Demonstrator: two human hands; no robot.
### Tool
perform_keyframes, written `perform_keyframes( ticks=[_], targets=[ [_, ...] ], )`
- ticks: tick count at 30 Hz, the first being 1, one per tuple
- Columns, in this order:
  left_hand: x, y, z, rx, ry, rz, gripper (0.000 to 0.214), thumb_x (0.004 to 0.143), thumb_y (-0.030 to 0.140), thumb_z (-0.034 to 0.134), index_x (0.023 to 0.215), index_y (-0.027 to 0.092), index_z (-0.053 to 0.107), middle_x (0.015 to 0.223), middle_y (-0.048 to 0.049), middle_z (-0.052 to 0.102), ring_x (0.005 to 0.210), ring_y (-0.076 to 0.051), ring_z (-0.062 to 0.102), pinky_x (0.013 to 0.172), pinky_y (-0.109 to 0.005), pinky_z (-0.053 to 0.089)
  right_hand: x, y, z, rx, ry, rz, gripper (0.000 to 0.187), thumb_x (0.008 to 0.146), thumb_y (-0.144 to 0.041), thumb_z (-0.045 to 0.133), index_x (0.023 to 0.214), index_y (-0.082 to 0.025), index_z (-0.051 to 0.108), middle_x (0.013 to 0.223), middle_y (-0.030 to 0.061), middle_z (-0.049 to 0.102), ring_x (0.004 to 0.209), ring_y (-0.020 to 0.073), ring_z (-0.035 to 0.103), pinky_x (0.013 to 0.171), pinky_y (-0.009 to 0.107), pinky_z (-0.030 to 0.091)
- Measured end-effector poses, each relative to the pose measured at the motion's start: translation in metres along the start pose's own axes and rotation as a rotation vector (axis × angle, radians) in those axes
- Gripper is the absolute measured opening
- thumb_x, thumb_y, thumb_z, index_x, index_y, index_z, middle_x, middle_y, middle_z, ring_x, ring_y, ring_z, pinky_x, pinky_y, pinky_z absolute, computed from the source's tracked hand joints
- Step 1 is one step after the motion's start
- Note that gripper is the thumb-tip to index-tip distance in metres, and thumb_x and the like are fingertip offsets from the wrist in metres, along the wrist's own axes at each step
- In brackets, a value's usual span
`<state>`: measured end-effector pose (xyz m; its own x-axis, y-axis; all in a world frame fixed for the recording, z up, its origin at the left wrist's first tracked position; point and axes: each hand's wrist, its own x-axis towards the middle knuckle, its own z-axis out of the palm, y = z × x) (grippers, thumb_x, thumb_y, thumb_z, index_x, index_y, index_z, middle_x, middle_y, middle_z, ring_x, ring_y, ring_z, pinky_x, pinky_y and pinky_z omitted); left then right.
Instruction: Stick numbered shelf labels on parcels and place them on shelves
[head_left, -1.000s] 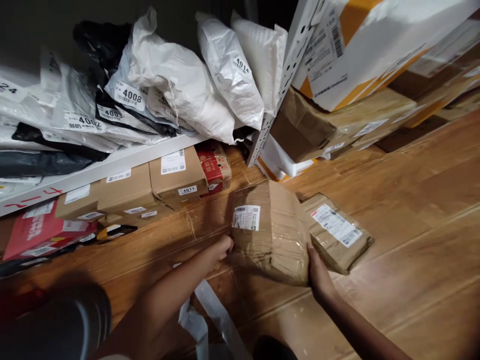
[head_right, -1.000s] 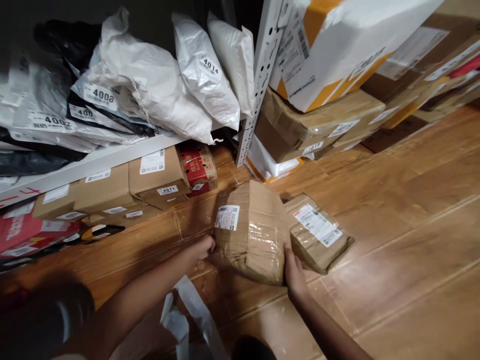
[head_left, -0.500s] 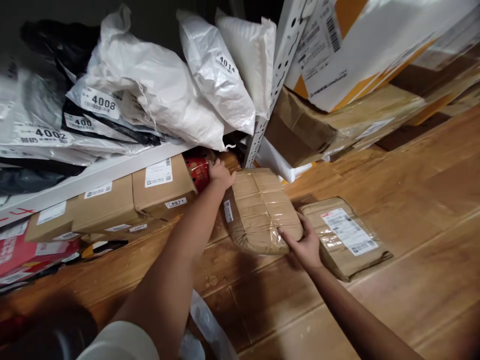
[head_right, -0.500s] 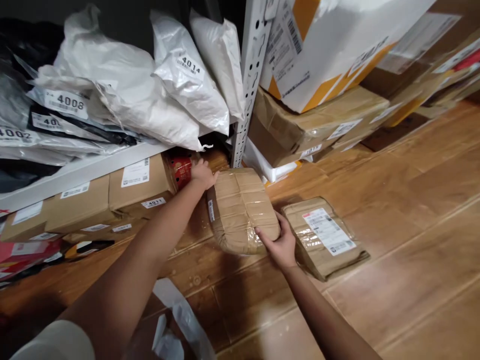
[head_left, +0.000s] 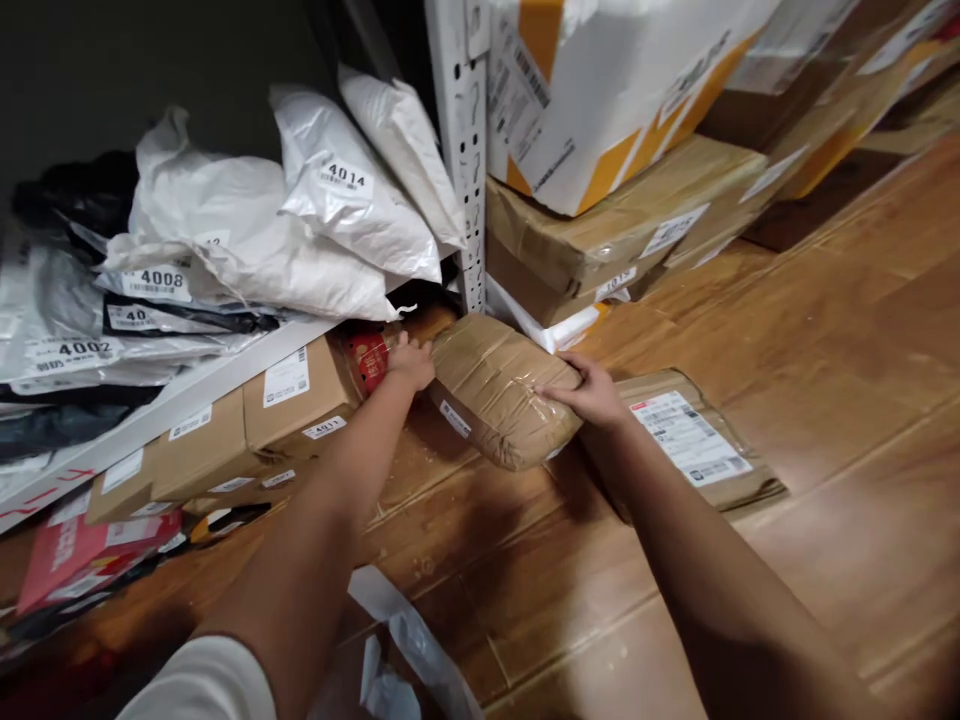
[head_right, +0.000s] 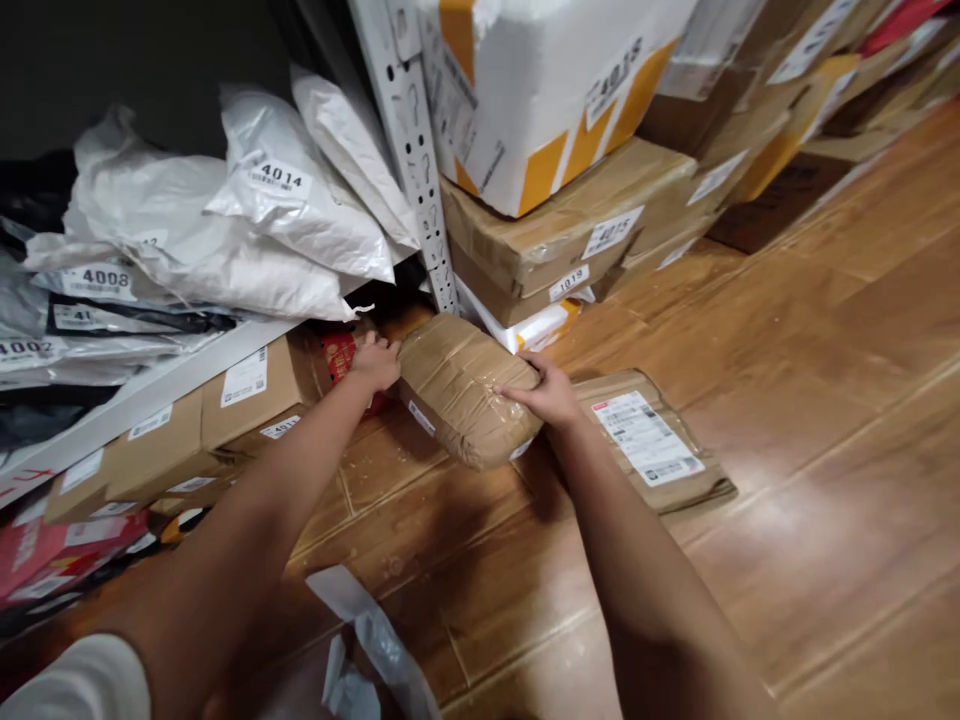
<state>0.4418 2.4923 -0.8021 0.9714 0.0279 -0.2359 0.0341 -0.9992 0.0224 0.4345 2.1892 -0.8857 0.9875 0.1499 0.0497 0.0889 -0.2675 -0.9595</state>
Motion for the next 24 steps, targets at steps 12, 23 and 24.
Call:
perform_keyframes(
  ticks=[12, 23, 24],
  targets=[
    [0.007, 0.000, -0.004, 0.264, 0.027, -0.051, 0.054, 0.082, 0.054, 0.048, 0.098, 0.008, 0.071, 0.096, -0.0204, 0.068, 0.102, -0.034, 0.058, 0.100, -0.043, 0.034, 0.004, -0.006, 0.021, 0.036, 0.615, 0.231, 0.042, 0.066, -0.049, 0.072, 0.085, -0.012, 0.071, 0.080, 0.0079, 0.069, 0.075, 0.0221, 0.062, 0.077, 0.038, 0.049],
    [-0.003, 0.009, 0.026, 0.016, 0.244, -0.154, 0.049, 0.095, 0.048, 0.033, 0.104, 0.011, 0.064, 0.109, -0.0161, 0.066, 0.125, -0.031, 0.039, 0.105, -0.042, 0.027, -0.038, -0.015, 0.042, -0.058, 0.571, 0.108, 0.039, 0.066, -0.054, 0.068, 0.076, -0.018, 0.060, 0.074, 0.0031, 0.064, 0.069, 0.0187, 0.056, 0.069, 0.032, 0.046],
    [-0.001, 0.010, 0.027, -0.003, 0.253, -0.188, 0.048, 0.094, 0.050, 0.035, 0.104, 0.011, 0.062, 0.109, -0.0166, 0.066, 0.126, -0.032, 0.037, 0.105, -0.043, 0.027, -0.037, -0.012, 0.042, -0.048, 0.582, 0.089, 0.039, 0.067, -0.054, 0.066, 0.078, -0.018, 0.060, 0.077, 0.0039, 0.064, 0.072, 0.0194, 0.057, 0.072, 0.033, 0.047]
  ],
)
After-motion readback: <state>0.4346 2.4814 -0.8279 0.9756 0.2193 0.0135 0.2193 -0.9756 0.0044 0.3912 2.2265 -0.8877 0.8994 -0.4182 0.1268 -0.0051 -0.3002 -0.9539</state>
